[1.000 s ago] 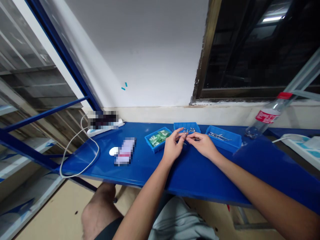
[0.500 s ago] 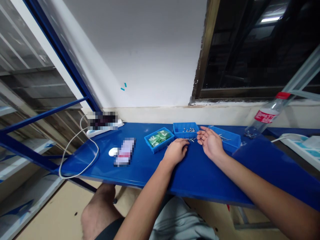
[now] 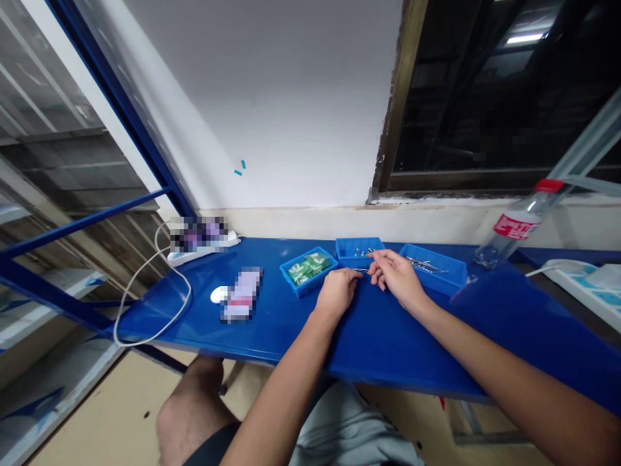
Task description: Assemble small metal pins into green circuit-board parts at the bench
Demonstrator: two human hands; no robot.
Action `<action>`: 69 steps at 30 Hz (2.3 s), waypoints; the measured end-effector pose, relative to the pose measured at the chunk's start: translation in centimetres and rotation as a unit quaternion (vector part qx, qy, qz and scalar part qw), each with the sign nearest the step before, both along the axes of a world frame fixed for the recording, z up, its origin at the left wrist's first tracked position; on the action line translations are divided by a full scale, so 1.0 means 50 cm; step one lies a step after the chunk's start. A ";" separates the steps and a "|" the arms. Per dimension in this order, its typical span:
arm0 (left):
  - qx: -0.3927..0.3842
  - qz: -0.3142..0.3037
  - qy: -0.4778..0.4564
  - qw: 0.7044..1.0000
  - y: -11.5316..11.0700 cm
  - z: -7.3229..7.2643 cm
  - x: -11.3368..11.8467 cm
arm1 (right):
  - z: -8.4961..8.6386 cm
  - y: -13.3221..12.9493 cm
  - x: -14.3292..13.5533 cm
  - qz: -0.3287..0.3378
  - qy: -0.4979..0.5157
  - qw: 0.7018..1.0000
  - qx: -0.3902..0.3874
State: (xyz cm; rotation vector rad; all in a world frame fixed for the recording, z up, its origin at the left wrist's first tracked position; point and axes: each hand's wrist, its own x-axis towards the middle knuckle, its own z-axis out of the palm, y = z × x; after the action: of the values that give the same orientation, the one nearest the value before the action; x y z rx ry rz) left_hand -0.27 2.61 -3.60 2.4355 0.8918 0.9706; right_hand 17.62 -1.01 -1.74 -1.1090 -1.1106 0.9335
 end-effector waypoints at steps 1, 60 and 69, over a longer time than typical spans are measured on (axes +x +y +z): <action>-0.002 0.005 -0.003 1.000 -0.001 0.001 0.000 | -0.002 0.000 0.000 0.002 -0.010 1.000 0.003; -0.192 0.039 -0.220 0.955 -0.003 0.013 0.008 | -0.035 0.008 0.002 -0.002 -0.233 0.968 0.089; -0.206 0.018 -0.262 0.943 0.000 0.013 0.012 | -0.036 0.009 0.001 0.006 -0.251 0.962 0.103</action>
State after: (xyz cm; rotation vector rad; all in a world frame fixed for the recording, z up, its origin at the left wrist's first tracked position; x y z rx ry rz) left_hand 0.32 2.62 -2.95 1.6996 0.8383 1.2217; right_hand 17.69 -0.57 -3.55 -1.1977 -1.5896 0.5366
